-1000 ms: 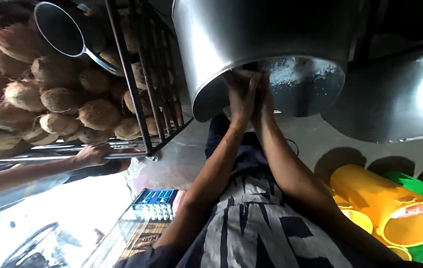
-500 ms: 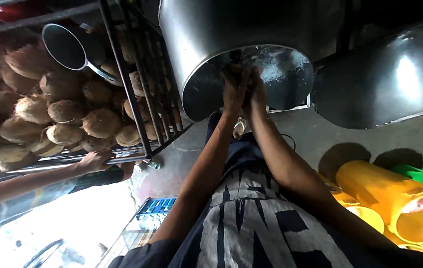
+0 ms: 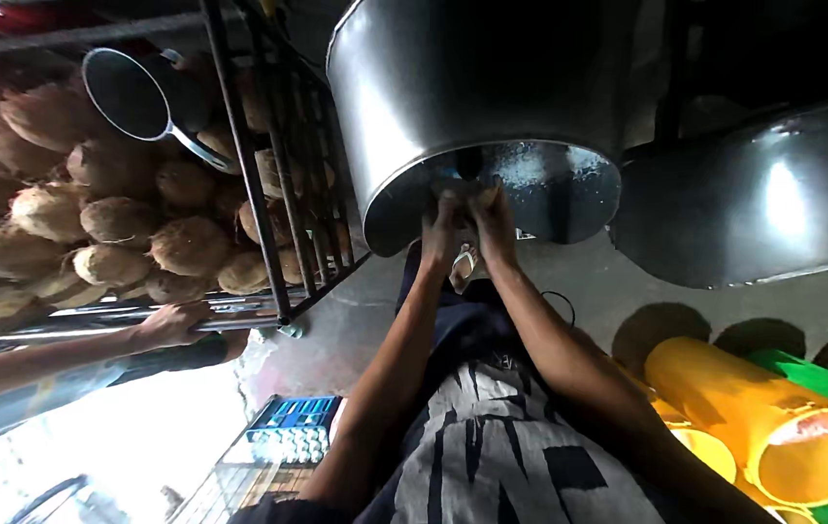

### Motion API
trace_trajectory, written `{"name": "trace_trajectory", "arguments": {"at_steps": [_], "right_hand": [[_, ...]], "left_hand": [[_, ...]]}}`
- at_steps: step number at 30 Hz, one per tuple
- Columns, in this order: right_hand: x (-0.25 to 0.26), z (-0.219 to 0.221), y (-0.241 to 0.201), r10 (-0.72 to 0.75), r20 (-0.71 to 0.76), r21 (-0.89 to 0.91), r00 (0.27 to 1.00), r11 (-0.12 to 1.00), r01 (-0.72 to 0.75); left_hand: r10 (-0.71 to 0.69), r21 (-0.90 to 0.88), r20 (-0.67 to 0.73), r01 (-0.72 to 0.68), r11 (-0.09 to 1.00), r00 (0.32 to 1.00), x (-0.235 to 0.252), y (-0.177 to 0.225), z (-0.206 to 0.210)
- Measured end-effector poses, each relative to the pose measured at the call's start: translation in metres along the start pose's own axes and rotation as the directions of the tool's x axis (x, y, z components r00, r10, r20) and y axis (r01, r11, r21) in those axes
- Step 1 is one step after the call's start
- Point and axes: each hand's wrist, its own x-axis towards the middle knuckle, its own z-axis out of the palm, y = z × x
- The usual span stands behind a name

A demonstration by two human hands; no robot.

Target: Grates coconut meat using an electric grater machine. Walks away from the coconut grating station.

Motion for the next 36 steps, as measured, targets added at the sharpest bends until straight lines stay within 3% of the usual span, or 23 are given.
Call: {"name": "trace_trajectory", "arguments": {"at_steps": [3, 6, 11, 15, 17, 19, 22, 25, 28, 32, 36], "right_hand": [[0.013, 0.022, -0.032, 0.137, -0.069, 0.218, 0.988, 0.969, -0.119], [0.016, 0.027, -0.055, 0.169, -0.12, 0.281, 0.978, 0.951, -0.13], [0.027, 0.014, -0.046, 0.191, -0.179, 0.338, 0.965, 0.933, -0.122], [0.033, 0.011, -0.026, 0.193, -0.22, 0.298, 0.956, 0.947, -0.123], [0.032, 0.009, -0.013, 0.124, -0.211, 0.211, 0.97, 0.974, -0.079], [0.018, -0.002, 0.004, -0.03, -0.124, -0.004, 0.992, 1.0, 0.03], [-0.018, -0.028, 0.022, -0.229, 0.125, -0.455, 0.965, 0.852, 0.261], [-0.034, -0.033, 0.039, -0.252, 0.161, -0.51, 0.954, 0.806, 0.299], [-0.018, -0.017, 0.025, -0.151, 0.098, -0.357, 0.984, 0.917, 0.176], [0.012, 0.014, -0.014, 0.002, -0.028, 0.052, 1.0, 0.999, 0.0], [0.024, 0.022, -0.053, 0.138, -0.189, 0.186, 0.972, 0.977, -0.103]], "left_hand": [[0.139, 0.177, -0.039, -0.131, 0.976, 0.989, 0.003, 0.018, 0.024], [0.226, 0.225, -0.077, -0.204, 0.953, 0.971, 0.008, 0.026, 0.052], [0.133, 0.41, -0.02, -0.113, 0.905, 0.991, 0.021, 0.016, 0.054], [0.112, 0.394, 0.06, -0.127, 0.91, 0.992, 0.024, 0.004, 0.042], [0.075, 0.287, 0.08, -0.095, 0.953, 0.994, 0.024, 0.0, 0.032], [-0.085, 0.005, 0.029, 0.085, 0.996, 0.996, 0.019, -0.007, 0.019], [-0.296, -0.327, 0.069, 0.301, 0.896, 0.953, 0.007, -0.015, -0.005], [-0.299, -0.402, 0.112, 0.318, 0.859, 0.948, -0.011, -0.022, -0.019], [-0.191, -0.224, 0.121, 0.215, 0.951, 0.974, -0.015, -0.02, -0.026], [-0.011, 0.173, 0.089, -0.005, 0.985, 0.996, -0.021, 0.009, -0.003], [0.139, 0.218, 0.056, -0.148, 0.965, 0.989, 0.014, 0.012, 0.048]]}}
